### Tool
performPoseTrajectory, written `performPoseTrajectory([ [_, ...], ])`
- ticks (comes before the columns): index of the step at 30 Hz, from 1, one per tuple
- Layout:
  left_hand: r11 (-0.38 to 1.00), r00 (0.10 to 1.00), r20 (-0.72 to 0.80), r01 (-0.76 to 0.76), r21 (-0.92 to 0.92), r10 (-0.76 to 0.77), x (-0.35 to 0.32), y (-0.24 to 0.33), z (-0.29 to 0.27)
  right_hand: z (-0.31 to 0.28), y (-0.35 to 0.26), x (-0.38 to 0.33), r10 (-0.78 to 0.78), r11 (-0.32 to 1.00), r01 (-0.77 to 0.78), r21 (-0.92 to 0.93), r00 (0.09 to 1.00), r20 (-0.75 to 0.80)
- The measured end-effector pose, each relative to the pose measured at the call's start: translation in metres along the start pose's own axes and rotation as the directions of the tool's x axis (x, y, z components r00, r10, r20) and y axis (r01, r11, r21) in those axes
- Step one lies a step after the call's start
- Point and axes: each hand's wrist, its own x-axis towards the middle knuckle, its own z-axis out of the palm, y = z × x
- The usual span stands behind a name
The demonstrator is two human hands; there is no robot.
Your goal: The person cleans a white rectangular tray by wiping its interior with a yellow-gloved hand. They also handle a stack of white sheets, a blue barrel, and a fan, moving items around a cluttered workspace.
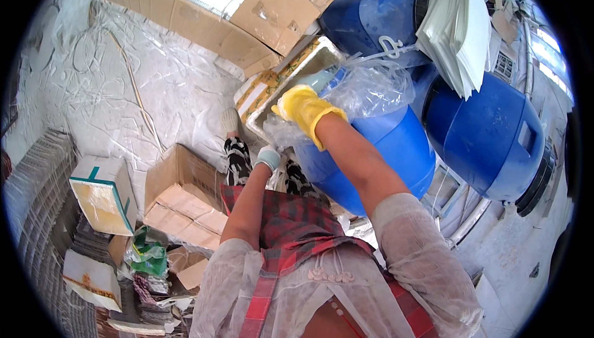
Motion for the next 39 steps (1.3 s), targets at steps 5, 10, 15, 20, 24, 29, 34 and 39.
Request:
performPoseTrajectory([
  [5, 0.999, 0.999, 0.024, 0.042, 0.013, -0.042, -0.004, 0.013, -0.013, 0.003, 0.001, 0.003, 0.004, 0.999, -0.003, 0.043, 0.999, -0.033],
  [10, 0.999, 0.999, 0.015, 0.049, -0.001, -0.049, -0.006, 0.013, -0.014, 0.001, 0.000, 0.002, -0.012, 1.000, 0.012, 0.012, 0.999, -0.048],
  [15, 0.999, 0.999, 0.013, 0.047, -0.012, -0.047, -0.005, 0.013, -0.013, 0.000, 0.000, 0.002, -0.013, 1.000, 0.014, 0.015, 0.998, -0.064],
  [20, 0.998, 0.998, 0.052, 0.032, 0.047, -0.034, -0.005, 0.015, -0.014, 0.000, 0.000, -0.001, 0.011, 1.000, -0.009, 0.028, 0.996, -0.086],
  [24, 1.000, 0.998, 0.063, -0.025, -0.009, 0.025, -0.004, 0.011, -0.011, 0.000, -0.001, -0.010, 0.011, 1.000, -0.010, 0.007, 0.999, -0.044],
  [29, 0.997, 0.997, -0.020, -0.075, 0.029, 0.075, -0.017, 0.016, -0.002, -0.009, -0.005, -0.045, -0.016, 0.997, 0.025, -0.079, 0.994, 0.110],
  [34, 0.980, 0.988, -0.035, -0.141, 0.138, 0.147, -0.043, 0.030, -0.007, -0.002, -0.005, -0.086, 0.021, 0.998, -0.017, -0.052, 0.997, 0.076],
  [39, 0.947, 0.932, -0.196, -0.276, 0.163, 0.305, -0.068, 0.039, -0.005, 0.025, -0.007, -0.137, -0.011, 0.998, 0.007, -0.060, 0.998, -0.066],
])
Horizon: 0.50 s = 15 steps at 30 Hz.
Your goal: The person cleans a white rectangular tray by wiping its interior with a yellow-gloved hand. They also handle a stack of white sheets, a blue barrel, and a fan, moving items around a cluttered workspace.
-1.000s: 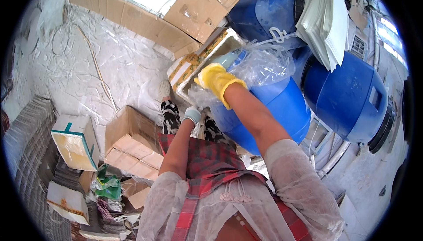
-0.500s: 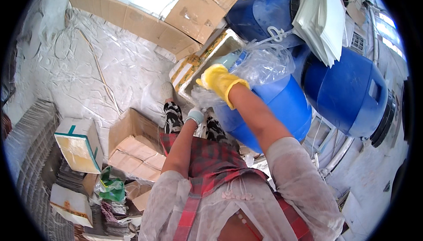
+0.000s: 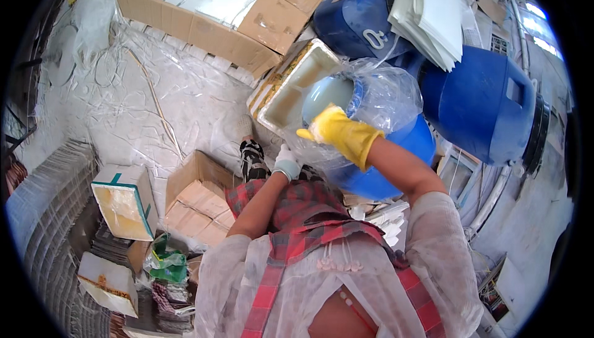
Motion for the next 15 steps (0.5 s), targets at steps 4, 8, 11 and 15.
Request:
performPoseTrajectory([
  [4, 0.996, 0.993, 0.075, 0.086, 0.014, -0.087, -0.007, 0.029, -0.014, 0.013, 0.004, -0.034, -0.016, 0.999, 0.016, -0.028, 1.000, -0.021],
  [8, 0.983, 0.926, 0.374, -0.033, 0.182, -0.038, -0.014, 0.063, -0.050, 0.012, 0.003, -0.061, -0.020, 0.999, 0.019, -0.047, 0.999, -0.029],
  [11, 0.986, 0.909, 0.415, -0.033, 0.162, -0.038, -0.018, 0.072, -0.044, 0.023, 0.004, -0.077, -0.029, 0.994, 0.024, -0.109, 0.998, -0.048],
  [15, 0.982, 0.949, 0.302, -0.132, 0.136, 0.086, -0.034, 0.077, -0.011, 0.033, -0.001, -0.108, -0.036, 0.989, 0.039, -0.144, 0.999, 0.025],
])
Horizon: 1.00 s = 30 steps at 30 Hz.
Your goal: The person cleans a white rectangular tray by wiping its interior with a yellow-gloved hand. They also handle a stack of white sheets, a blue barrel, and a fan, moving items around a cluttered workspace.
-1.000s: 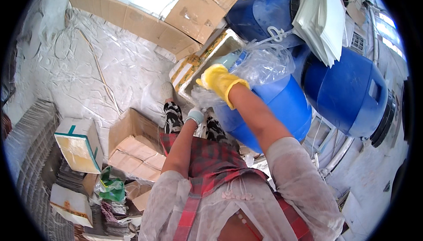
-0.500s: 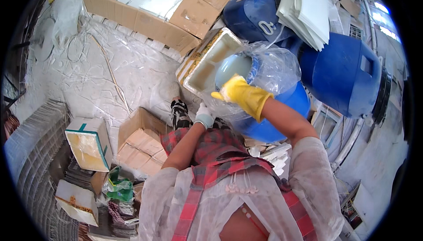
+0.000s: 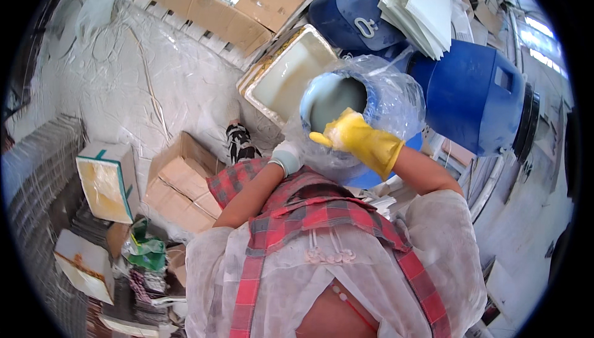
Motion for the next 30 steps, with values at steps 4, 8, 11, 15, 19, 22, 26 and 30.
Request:
performPoseTrajectory([
  [4, 0.996, 0.996, -0.024, 0.084, -0.019, -0.085, -0.004, 0.021, 0.000, 0.012, 0.004, -0.022, -0.092, 0.996, 0.092, -0.009, 0.995, 0.030],
  [8, 0.995, 0.995, -0.037, 0.094, 0.025, -0.093, -0.006, 0.031, 0.015, 0.021, 0.011, -0.023, -0.160, 0.987, 0.158, -0.024, 0.976, -0.146],
  [11, 0.989, 0.993, -0.016, 0.118, 0.093, -0.117, -0.004, 0.038, 0.030, 0.002, 0.016, 0.014, -0.441, 0.888, 0.391, -0.241, 0.872, -0.212],
  [15, 0.981, 0.992, 0.010, 0.119, 0.153, -0.122, -0.008, 0.047, 0.053, 0.036, 0.005, 0.085, -0.852, 0.515, 0.695, -0.502, 0.347, -0.393],
  [19, 0.984, 0.989, -0.019, 0.147, 0.097, -0.146, -0.010, 0.048, 0.051, 0.058, 0.018, 0.094, -0.683, 0.727, 0.610, -0.316, 0.689, -0.243],
  [22, 0.987, 0.982, -0.115, 0.156, 0.047, -0.150, -0.011, 0.040, 0.059, 0.037, 0.035, 0.088, -0.492, 0.860, 0.445, -0.249, 0.853, -0.174],
  [26, 0.985, 0.975, -0.173, 0.154, 0.073, -0.140, -0.012, 0.038, 0.061, 0.009, 0.080, 0.112, -0.066, 0.998, 0.067, 0.008, 0.993, -0.098],
  [30, 0.981, 0.976, -0.171, 0.153, 0.116, -0.132, -0.011, 0.032, 0.071, -0.002, 0.100, 0.142, 0.029, 0.972, -0.015, 0.236, 0.998, -0.057],
])
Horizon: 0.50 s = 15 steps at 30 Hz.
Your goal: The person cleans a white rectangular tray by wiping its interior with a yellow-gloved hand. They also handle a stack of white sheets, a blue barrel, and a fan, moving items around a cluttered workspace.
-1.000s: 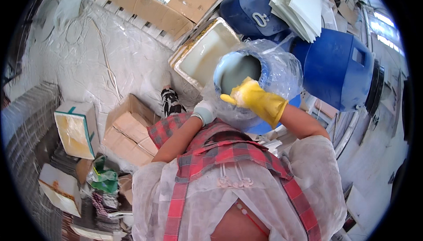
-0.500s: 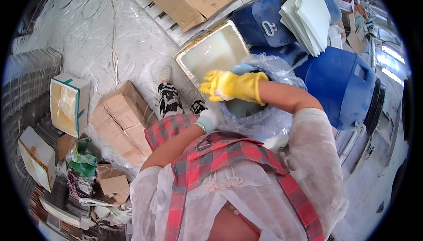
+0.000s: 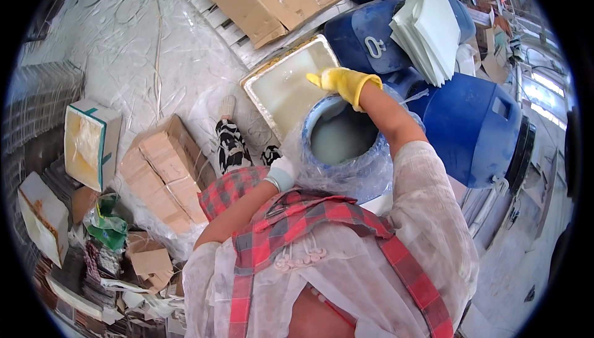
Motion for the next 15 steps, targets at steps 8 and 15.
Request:
performPoseTrajectory([
  [8, 0.986, 0.963, -0.249, -0.132, -0.106, 0.102, -0.001, 0.017, -0.048, 0.018, -0.028, -0.038, -0.304, 0.883, 0.166, -0.438, 0.914, -0.267],
  [15, 0.205, 0.786, -0.610, -0.583, -0.786, -0.104, 0.006, 0.061, -0.097, 0.059, -0.043, -0.106, -0.150, 0.919, 0.026, -0.394, 0.946, -0.288],
])
